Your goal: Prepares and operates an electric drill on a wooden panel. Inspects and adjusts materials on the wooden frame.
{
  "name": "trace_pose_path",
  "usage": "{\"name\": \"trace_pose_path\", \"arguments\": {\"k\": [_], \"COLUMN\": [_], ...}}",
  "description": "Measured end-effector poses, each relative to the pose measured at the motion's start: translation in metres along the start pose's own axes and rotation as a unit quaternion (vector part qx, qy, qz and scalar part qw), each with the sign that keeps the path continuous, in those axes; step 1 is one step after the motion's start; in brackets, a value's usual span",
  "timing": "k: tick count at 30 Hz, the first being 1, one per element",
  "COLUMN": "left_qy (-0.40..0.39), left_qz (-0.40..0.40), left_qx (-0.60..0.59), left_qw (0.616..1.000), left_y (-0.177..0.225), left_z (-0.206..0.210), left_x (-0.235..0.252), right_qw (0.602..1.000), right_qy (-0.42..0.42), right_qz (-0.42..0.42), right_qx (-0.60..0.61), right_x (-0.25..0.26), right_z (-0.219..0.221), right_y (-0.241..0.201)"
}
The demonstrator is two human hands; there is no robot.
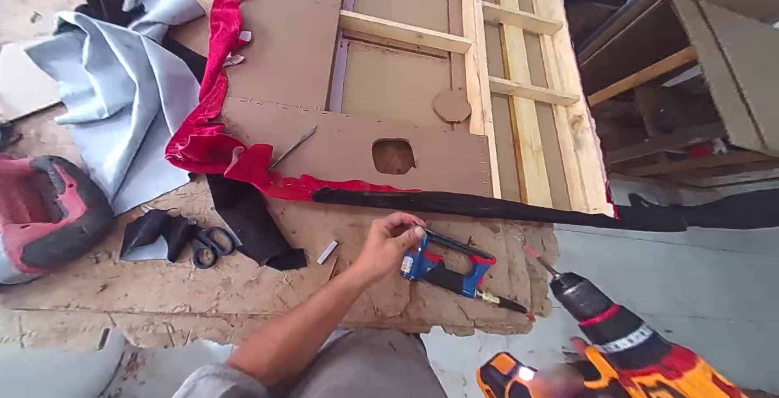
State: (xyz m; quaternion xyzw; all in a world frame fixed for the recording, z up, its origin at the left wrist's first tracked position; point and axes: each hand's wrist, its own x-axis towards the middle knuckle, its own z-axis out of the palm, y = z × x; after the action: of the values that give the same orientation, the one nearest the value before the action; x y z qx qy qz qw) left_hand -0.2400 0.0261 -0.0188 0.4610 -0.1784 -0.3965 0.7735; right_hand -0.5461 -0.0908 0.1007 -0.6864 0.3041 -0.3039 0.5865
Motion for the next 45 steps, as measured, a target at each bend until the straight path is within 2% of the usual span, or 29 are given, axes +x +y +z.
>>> {"name": "trace_pose_path", "arguments": {"k": [2,5,7,13,21,26,30,32,34,35,36,37,38,39,41,43,45], "left_qy": [-0.008,-0.032,-0.029,0.013,0.017,0.006,-0.013,-0.023,-0.052,-0.075,-0.105,-0.136,-0.165,-0.193,-0.246,-0.286,-0.296], "left_qz": [-0.012,-0.023,-0.015,0.029,0.05,0.085,0.134,0.164,0.195,0.205,0.211,0.208,0.199,0.19,0.17,0.159,0.171], "left_qx": [-0.06,-0.169,-0.184,0.003,0.076,0.147,0.328,0.402,0.467,0.492,0.513,0.529,0.537,0.54,0.557,0.585,0.619], "left_qw": [0.998,0.985,0.982,1.0,0.996,0.985,0.935,0.9,0.861,0.843,0.826,0.811,0.803,0.797,0.775,0.742,0.707], "left_y": [0.007,0.014,0.017,0.018,0.018,0.024,0.044,0.063,0.085,0.093,0.098,0.1,0.098,0.093,0.083,0.073,0.062], "left_z": [0.003,-0.002,-0.011,-0.037,-0.047,-0.052,-0.064,-0.071,-0.082,-0.087,-0.092,-0.095,-0.097,-0.1,-0.105,-0.106,-0.103], "left_x": [-0.005,-0.001,0.012,0.049,0.07,0.074,0.084,0.1,0.121,0.132,0.143,0.153,0.161,0.17,0.184,0.19,0.191], "right_qw": [0.997,0.985,0.977,0.96,0.946,0.944,0.925,0.905,0.879,0.873,0.904,0.877,0.827,0.799,0.754,0.713,0.688], "right_qy": [-0.061,-0.113,-0.14,-0.206,-0.273,-0.269,-0.323,-0.362,-0.436,-0.438,-0.312,-0.316,-0.388,-0.429,-0.47,-0.473,-0.478], "right_qz": [0.016,0.088,0.125,0.182,0.174,0.191,0.155,0.154,0.12,0.127,0.157,0.17,0.182,0.182,0.186,0.207,0.218], "right_qx": [0.054,0.095,0.104,0.055,0.006,-0.026,-0.129,-0.16,-0.152,-0.173,-0.247,-0.321,-0.364,-0.38,-0.42,-0.475,-0.5], "right_x": [0.018,0.042,0.062,0.121,0.177,0.196,0.222,0.254,0.3,0.318,0.32,0.338,0.361,0.378,0.397,0.4,0.4], "right_z": [0.009,0.024,0.034,0.055,0.071,0.088,0.068,0.048,0.024,0.038,0.085,0.116,0.131,0.147,0.187,0.22,0.226], "right_y": [0.009,0.01,0.013,0.01,-0.003,-0.022,-0.032,-0.04,-0.039,-0.049,-0.069,-0.084,-0.095,-0.1,-0.108,-0.11,-0.097]}}
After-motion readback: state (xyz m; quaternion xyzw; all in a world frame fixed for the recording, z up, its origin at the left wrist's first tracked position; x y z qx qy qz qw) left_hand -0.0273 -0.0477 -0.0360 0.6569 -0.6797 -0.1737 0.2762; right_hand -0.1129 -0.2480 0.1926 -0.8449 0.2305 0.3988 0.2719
